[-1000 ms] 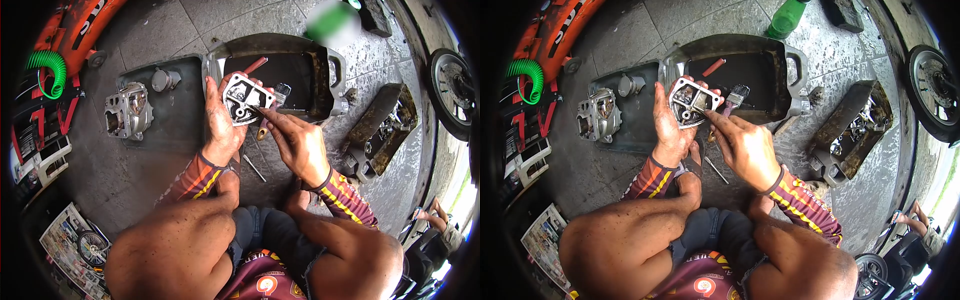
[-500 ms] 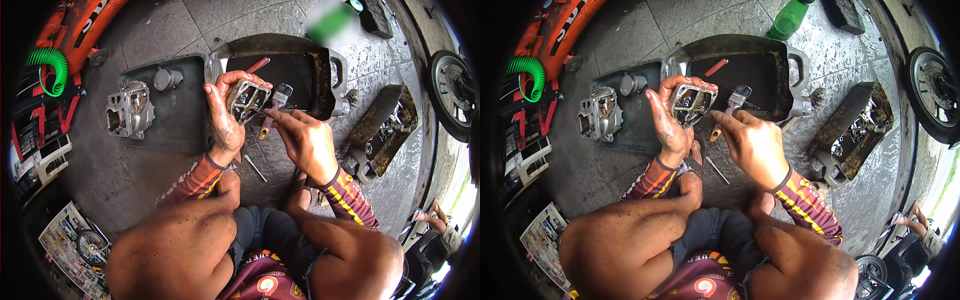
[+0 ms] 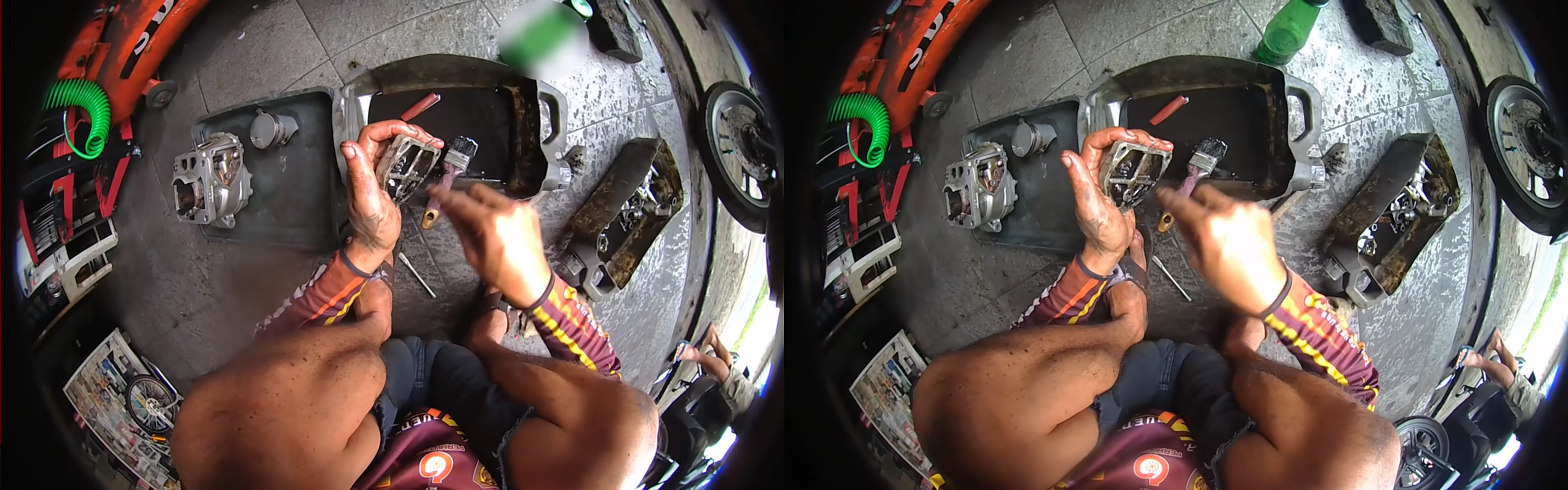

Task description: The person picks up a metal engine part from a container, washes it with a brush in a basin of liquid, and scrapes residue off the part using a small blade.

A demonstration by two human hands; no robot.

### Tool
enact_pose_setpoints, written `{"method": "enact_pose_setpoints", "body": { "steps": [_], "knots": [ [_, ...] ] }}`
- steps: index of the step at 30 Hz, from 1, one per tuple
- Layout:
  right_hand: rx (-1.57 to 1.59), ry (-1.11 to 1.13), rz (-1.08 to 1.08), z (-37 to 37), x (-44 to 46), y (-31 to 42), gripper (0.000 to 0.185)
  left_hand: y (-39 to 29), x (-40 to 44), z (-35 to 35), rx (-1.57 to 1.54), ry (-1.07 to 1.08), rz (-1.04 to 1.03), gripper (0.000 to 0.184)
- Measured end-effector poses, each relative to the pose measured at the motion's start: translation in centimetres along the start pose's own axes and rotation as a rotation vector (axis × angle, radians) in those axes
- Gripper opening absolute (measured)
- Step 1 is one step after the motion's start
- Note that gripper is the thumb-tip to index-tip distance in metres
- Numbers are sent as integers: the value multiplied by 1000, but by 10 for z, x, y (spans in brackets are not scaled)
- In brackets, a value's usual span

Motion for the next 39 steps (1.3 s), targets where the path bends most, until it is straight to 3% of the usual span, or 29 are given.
{"method": "enact_pose_setpoints", "body": {
  "steps": [2, 6, 9, 12, 15, 18, 22, 24, 29, 32, 35, 38, 39],
  "knots": [
    [-33, 111, 80, -8, -10, 20, 41, 0, -4, 1, 13, -6, 15, 73],
    [1, 25, 13, -5, -2, -6, 40, 1, 0, 0, -143, -61, 31, 71],
    [-6, 125, 67, -7, -10, 20, 35, 4, -4, 1, -165, -55, 53, 70],
    [70, -69, 50, 0, 3, -7, 37, 1, 0, -2, -129, -34, 37, 71],
    [-1, 88, 51, -6, -8, 15, 31, 1, -2, 0, -123, -50, 34, 72],
    [-8, -34, 12, 0, 2, -12, 33, 4, -2, -1, -119, -74, 30, 72],
    [-13, 91, 72, -6, -9, 19, 28, 4, -2, 0, -79, -43, 58, 72],
    [33, -49, 60, -2, 0, -4, 29, 4, 4, -2, -115, -43, 39, 72],
    [17, 71, 58, -3, -9, 15, 29, 2, -2, -2, -110, -45, 26, 71],
    [57, -65, 34, -8, -4, -14, 30, 7, 1, -1, -166, -63, 61, 70],
    [53, 93, 68, -9, -13, 20, 31, 4, -3, -1, -202, -84, 61, 70],
    [101, -63, 40, -6, -3, -8, 35, 5, -4, 0, -209, -88, 55, 71],
    [28, 8, -16, -8, -10, 0, 35, 5, -4, -1, -179, -41, 46, 71]
  ]
}}
Point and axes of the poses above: each hand's wrist, its own x-axis towards the middle knuckle, its own z-axis out of the back of the hand, y = z × x, the point moved 5 cm from there along x, towards the middle knuckle, and after that the axes turned 11 degrees about y, right-handed, at the moved point
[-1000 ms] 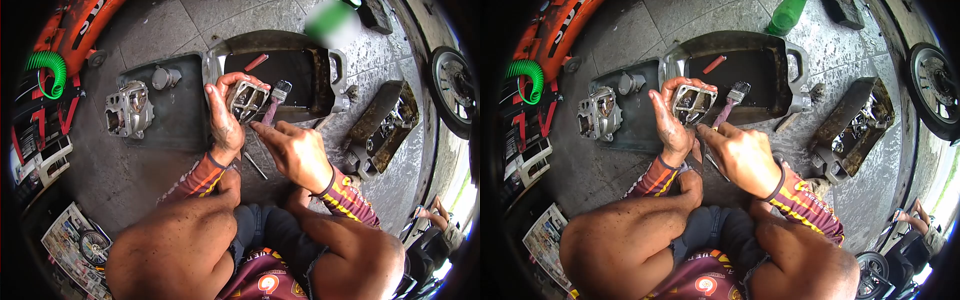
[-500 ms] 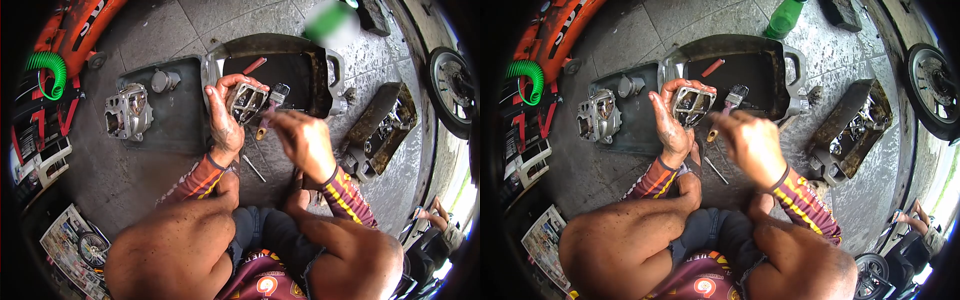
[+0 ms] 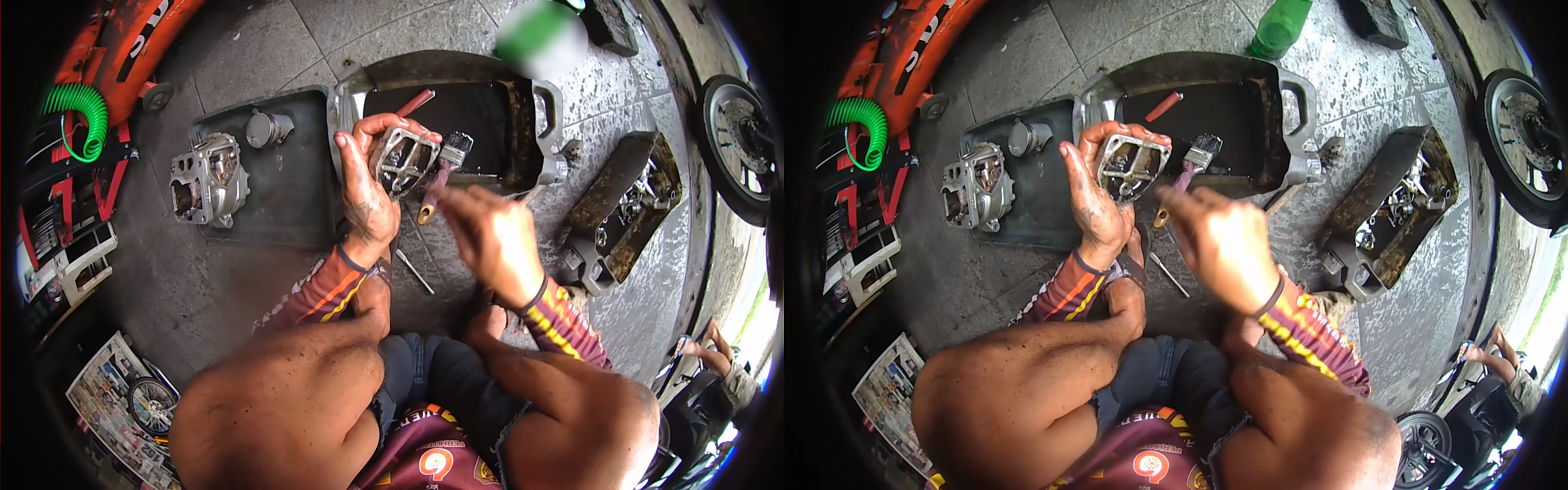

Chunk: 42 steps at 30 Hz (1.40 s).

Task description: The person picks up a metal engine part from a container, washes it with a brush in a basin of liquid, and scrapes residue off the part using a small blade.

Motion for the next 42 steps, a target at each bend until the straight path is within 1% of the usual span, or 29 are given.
{"method": "enact_pose_setpoints", "body": {
  "steps": [1, 3, 5, 6, 7, 9, 11, 13, 15, 17, 18, 19, 20, 22, 23, 25, 26, 27, 29, 30, 31, 33, 34, 35, 37, 38, 39, 41, 42],
  "knots": [
    [-13, 10, 66, -5, -5, 13, 32, 0, 5, 0, 35, 53, -17, 71],
    [-46, 39, 69, 2, 0, 13, 31, 0, -1, -1, 28, 37, -10, 71],
    [-18, -40, 33, 5, 11, -10, 33, -2, 1, -3, 113, 35, -28, 72],
    [-61, -43, 44, 3, 7, -7, 32, 1, 2, -1, 145, 36, -36, 72],
    [-37, -9, 81, -1, -2, 5, 28, 1, 5, 0, 146, 37, -46, 72],
    [7, 63, 66, 5, -1, 18, 24, -4, -1, 0, 194, 57, -82, 72],
    [16, -68, 7, 7, 9, -2, 22, -4, 1, -1, 172, 53, -90, 71],
    [15, -62, 25, 6, 6, -3, 21, 2, 3, 1, 16, 22, 0, 68],
    [152, 69, 122, 6, 0, 17, 22, 8, 4, 11, -174, -21, 26, 60],
    [237, -103, 56, 16, 5, 5, 22, 16, 6, 19, -563, -40, 93, 56],
    [256, -179, 71, 15, 6, -2, 23, 18, 6, 18, -789, -12, 137, 51],
    [278, -253, 84, 13, 6, -6, 23, 21, 6, 20, -827, -37, 154, 46],
    [278, -254, 87, 12, 6, -4, 23, 19, 6, 17, -804, -66, 168, 42],
    [700, -134, -231, -3, 4, -15, 25, 16, 4, 9, -812, -87, 189, 36],
    [697, -132, -228, -10, 7, -15, 25, 17, 4, 9, -813, -87, 185, 36],
    [791, -283, -57, -24, 7, -16, 25, 18, 2, 9, -718, -55, 168, 38],
    [791, -292, -25, -26, 9, -14, 25, 15, 1, 4, -722, -92, 210, 37],
    [791, -291, -26, -24, 8, -15, 25, 15, 1, 4, -723, -93, 210, 37],
    [873, -347, -58, -13, 9, -16, 24, 18, 2, 1, -842, -32, 232, 41],
    [865, -321, -101, -9, 10, -20, 25, 21, -1, -2, -939, 45, 257, 41],
    [862, -325, -97, -5, 11, -23, 25, 26, -4, -4, -1045, 159, 234, 42],
    [387, -354, 105, 13, 15, -13, 27, 23, -8, -18, -700, -10, 456, 49],
    [462, -290, 73, 13, 17, -12, 28, 31, -14, -6, -687, -2, 490, 53],
    [459, -293, 76, 17, 19, -14, 28, 33, -16, -2, -674, 7, 525, 59],
    [340, -211, 150, 23, 25, -16, 29, 26, -19, -12, -1084, 223, 432, 61],
    [424, -255, 152, 25, 25, -18, 30, 24, -17, -17, -1135, 77, 496, 62],
    [322, -313, 163, 31, 21, -15, 31, 24, -16, -17, -1133, 77, 493, 62],
    [132, -410, 114, 49, 11, -10, 32, 19, -10, -16, -947, 85, 447, 69],
    [227, -383, 61, 48, 4, -12, 33, 10, -5, -19, -869, -57, 439, 72]
  ]
}}
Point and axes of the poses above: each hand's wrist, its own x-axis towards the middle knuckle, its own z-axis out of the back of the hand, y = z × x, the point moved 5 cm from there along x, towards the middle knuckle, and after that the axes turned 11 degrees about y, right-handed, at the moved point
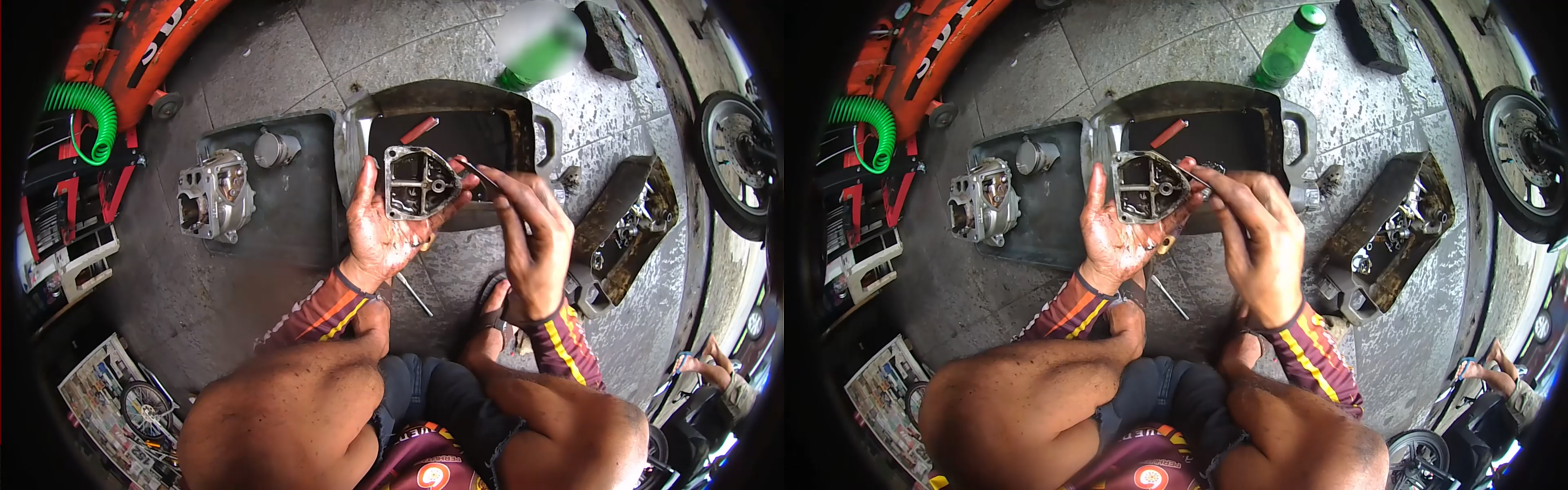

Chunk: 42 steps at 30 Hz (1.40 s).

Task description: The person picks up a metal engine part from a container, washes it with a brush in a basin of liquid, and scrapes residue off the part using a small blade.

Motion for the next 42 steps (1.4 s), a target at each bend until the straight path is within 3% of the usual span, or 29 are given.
{"method": "enact_pose_setpoints", "body": {
  "steps": [1, 3, 7, 15, 17, 22, 25, 29, 31, 35, 39, 42],
  "knots": [
    [-6, 65, -14, -1, -3, -1, 37, -4, 1, 3, 4, -1, -8, 72],
    [-242, 295, -42, -11, -8, 3, 42, -16, 5, -2, 317, 200, -139, 70],
    [-272, 293, -34, -19, 2, -4, 44, -19, 4, -7, 832, 80, -286, 62],
    [-163, 274, -41, -42, -5, -3, 44, -24, 2, -12, 947, 29, -353, 59],
    [-160, 330, -28, -51, -13, -1, 44, -25, 1, -9, 937, -1, -328, 60],
    [-34, 225, -71, -43, -8, -17, 46, -23, 2, -4, 805, -42, -316, 58],
    [-103, 280, -46, -49, -12, -6, 43, -24, 3, -4, 812, -40, -296, 57],
    [-30, 166, -131, -38, -4, -23, 41, -23, 1, -8, 808, -71, -317, 56],
    [-52, 260, -35, -51, -14, -4, 39, -23, 0, -6, 824, -82, -291, 56],
    [10, 159, -112, -37, -2, -29, 42, -21, -1, -5, 764, -73, -302, 48],
    [-59, 273, -29, -51, -14, -8, 45, -23, 1, -4, 713, -26, -272, 46],
    [-69, 213, -102, -39, -6, -21, 46, -20, 1, -9, 795, -45, -308, 45]
  ]
}}
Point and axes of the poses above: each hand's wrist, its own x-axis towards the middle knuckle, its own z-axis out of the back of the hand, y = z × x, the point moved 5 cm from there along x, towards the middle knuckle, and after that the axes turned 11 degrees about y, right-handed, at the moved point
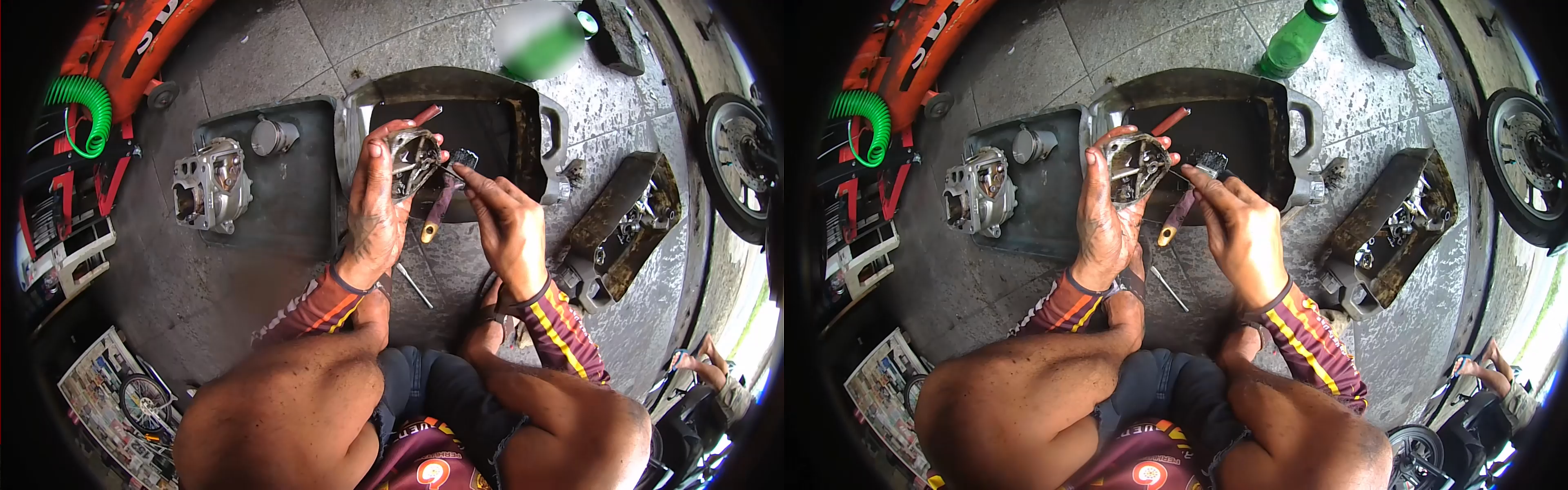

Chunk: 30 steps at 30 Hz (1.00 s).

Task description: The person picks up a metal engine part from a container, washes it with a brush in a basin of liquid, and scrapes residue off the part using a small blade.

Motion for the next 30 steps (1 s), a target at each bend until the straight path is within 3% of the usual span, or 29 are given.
{"method": "enact_pose_setpoints", "body": {
  "steps": [4, 7, 8, 9, 11, 13, 14, 17, 19, 21, 22, 25, 27, 29, 30],
  "knots": [
    [-11, 66, 66, -12, -7, 13, 45, 0, -4, 4, 41, 9, 17, 42],
    [-2, 10, -56, 0, 3, -6, 44, 0, -2, 0, 70, -26, 51, 42],
    [-72, 20, -10, -4, 1, -2, 44, 2, -1, 3, 170, -48, 42, 55],
    [-61, 58, 28, -7, -3, 8, 42, 1, -2, 4, 171, -48, 44, 55],
    [-58, 81, 56, -12, -5, 12, 42, 0, -2, 3, 144, -20, 62, 54],
    [3, -33, 16, 0, 1, 0, 42, -2, 0, -2, 98, -21, 48, 48],
    [60, -20, -50, 2, 3, -6, 42, -3, 0, -3, 54, -25, 36, 42],
    [76, 45, 63, -13, -7, 11, 40, 0, -3, 2, 21, -5, 67, 42],
    [23, 99, 21, -15, -4, 6, 37, 2, 0, 3, 1, -2, 83, 42],
    [83, -82, 94, 0, 4, 0, 31, 2, -2, 1, -14, -16, 44, 43],
    [190, -55, -80, 3, 3, -5, 26, -1, -1, -1, -17, 23, 36, 44],
    [215, 96, -202, 4, 2, 4, 22, -5, -2, -5, 69, 76, 3, 44],
    [225, 72, -170, 6, 4, 3, 22, -3, -1, -7, 108, 98, -41, 44],
    [244, 88, -352, 10, 3, -2, 23, -4, -2, -6, 149, 110, -78, 44],
    [240, 89, -340, 9, 2, -2, 24, -5, -1, -6, 165, 112, -84, 43]
  ]
}}
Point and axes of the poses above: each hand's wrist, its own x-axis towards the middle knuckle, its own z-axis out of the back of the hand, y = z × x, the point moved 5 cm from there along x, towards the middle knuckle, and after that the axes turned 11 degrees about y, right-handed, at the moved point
